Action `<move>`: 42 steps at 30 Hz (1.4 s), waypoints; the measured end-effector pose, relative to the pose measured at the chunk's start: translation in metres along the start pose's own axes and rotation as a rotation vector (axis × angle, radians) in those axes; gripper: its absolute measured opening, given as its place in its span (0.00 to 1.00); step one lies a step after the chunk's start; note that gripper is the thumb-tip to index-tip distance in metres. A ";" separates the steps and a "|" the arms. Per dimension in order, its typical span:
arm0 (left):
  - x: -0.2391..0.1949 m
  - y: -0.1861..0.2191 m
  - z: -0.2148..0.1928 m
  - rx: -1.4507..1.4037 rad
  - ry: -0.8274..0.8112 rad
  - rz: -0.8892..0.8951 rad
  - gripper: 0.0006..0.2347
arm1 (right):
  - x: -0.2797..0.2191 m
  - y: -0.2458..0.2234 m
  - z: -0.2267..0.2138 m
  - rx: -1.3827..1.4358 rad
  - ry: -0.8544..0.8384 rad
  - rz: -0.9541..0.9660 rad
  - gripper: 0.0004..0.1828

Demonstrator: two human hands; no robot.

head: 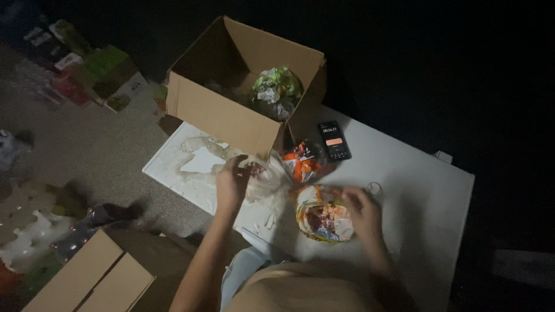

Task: The person opens a small clear plastic bag containing colorful candies and transfers them into a small clear plastic container.

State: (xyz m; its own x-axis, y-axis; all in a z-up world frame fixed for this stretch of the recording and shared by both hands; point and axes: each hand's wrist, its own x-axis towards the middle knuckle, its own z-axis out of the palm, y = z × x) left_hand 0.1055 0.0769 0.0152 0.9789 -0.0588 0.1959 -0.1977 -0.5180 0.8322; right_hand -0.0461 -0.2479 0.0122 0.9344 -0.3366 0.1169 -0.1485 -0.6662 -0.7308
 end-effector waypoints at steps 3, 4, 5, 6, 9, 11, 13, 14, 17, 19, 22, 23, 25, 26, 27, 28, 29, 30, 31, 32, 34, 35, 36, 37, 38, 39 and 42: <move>-0.012 0.010 -0.012 0.058 -0.015 -0.048 0.06 | 0.059 0.070 0.023 0.028 0.167 -0.165 0.14; -0.021 0.010 -0.009 0.060 -0.013 -0.047 0.06 | 0.080 0.084 0.036 0.030 0.166 -0.167 0.14; -0.030 0.010 -0.006 0.067 -0.065 -0.066 0.10 | 0.102 0.098 0.048 0.052 0.116 0.010 0.28; -0.038 0.010 -0.003 0.073 -0.116 -0.082 0.14 | 0.125 0.111 0.060 0.073 0.067 0.186 0.42; -0.070 -0.025 0.024 0.104 -0.130 -0.020 0.10 | 0.159 0.078 0.073 -0.215 -0.068 0.290 0.58; -0.084 -0.014 0.019 0.107 -0.204 -0.086 0.09 | 0.178 0.086 0.093 -0.310 -0.057 0.276 0.56; -0.091 -0.012 0.015 0.108 -0.275 -0.155 0.09 | 0.193 0.089 0.107 -0.407 -0.048 0.259 0.54; -0.094 -0.014 0.014 0.101 -0.286 -0.184 0.09 | 0.195 0.089 0.111 -0.466 -0.042 0.220 0.52; -0.099 -0.017 0.010 0.081 -0.307 -0.215 0.09 | 0.198 0.085 0.113 -0.463 -0.049 0.191 0.50; -0.100 -0.016 0.009 0.068 -0.322 -0.219 0.09 | 0.203 0.103 0.116 -0.402 -0.062 0.206 0.50; -0.106 -0.011 0.017 0.054 -0.291 -0.152 0.08 | 0.201 0.137 0.107 -0.502 0.005 0.188 0.58; -0.107 -0.008 0.020 0.021 -0.338 -0.107 0.09 | 0.194 0.129 0.093 -0.492 0.039 0.203 0.56; -0.111 -0.002 0.031 -0.014 -0.396 -0.065 0.09 | 0.191 0.145 0.083 -0.488 0.071 0.228 0.55; -0.114 0.001 0.039 -0.048 -0.425 0.037 0.09 | 0.195 0.169 0.086 -0.554 0.180 0.167 0.57; -0.118 0.003 0.047 -0.083 -0.453 0.140 0.10 | 0.198 0.193 0.089 -0.619 0.289 0.104 0.60; -0.116 0.011 0.053 -0.088 -0.462 0.137 0.10 | 0.191 0.187 0.081 -0.625 0.287 0.111 0.60; -0.114 0.019 0.059 -0.063 -0.558 0.269 0.09 | 0.183 0.180 0.072 -0.594 0.234 0.153 0.59; -0.110 0.028 0.065 -0.037 -0.652 0.405 0.08 | 0.177 0.172 0.063 -0.563 0.184 0.195 0.58; -0.108 0.049 0.066 -0.043 -0.659 0.405 0.08 | 0.166 0.155 0.054 -0.568 0.185 0.202 0.58; -0.105 0.070 0.067 0.004 -0.641 0.523 0.07 | 0.157 0.137 0.047 -0.537 0.149 0.253 0.55; -0.105 0.056 0.115 0.049 -0.622 0.646 0.08 | 0.127 0.093 0.027 -0.507 0.118 0.307 0.53; -0.111 0.023 0.161 0.343 -0.631 0.731 0.10 | 0.106 0.066 0.015 -0.401 0.156 0.247 0.49; -0.116 -0.006 0.209 0.640 -0.629 0.803 0.14 | 0.085 0.039 0.003 -0.296 0.189 0.185 0.44; -0.120 -0.005 0.206 0.638 -0.629 0.803 0.14 | 0.067 0.048 0.006 -0.297 0.189 0.185 0.44; -0.125 -0.004 0.201 0.575 -0.513 0.811 0.13 | 0.048 0.056 0.010 -0.323 0.257 0.077 0.41; -0.129 -0.004 0.197 0.511 -0.398 0.818 0.13 | 0.029 0.065 0.013 -0.347 0.325 -0.032 0.39; -0.127 0.010 0.181 0.638 -0.630 0.789 0.13 | -0.034 0.017 0.018 -0.248 0.275 0.283 0.33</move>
State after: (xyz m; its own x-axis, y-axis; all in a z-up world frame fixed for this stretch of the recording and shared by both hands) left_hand -0.0112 -0.0753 -0.0949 0.4873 -0.8675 0.1002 -0.8689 -0.4703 0.1541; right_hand -0.0742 -0.2358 -0.0166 0.7300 -0.6701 0.1345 -0.4901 -0.6503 -0.5805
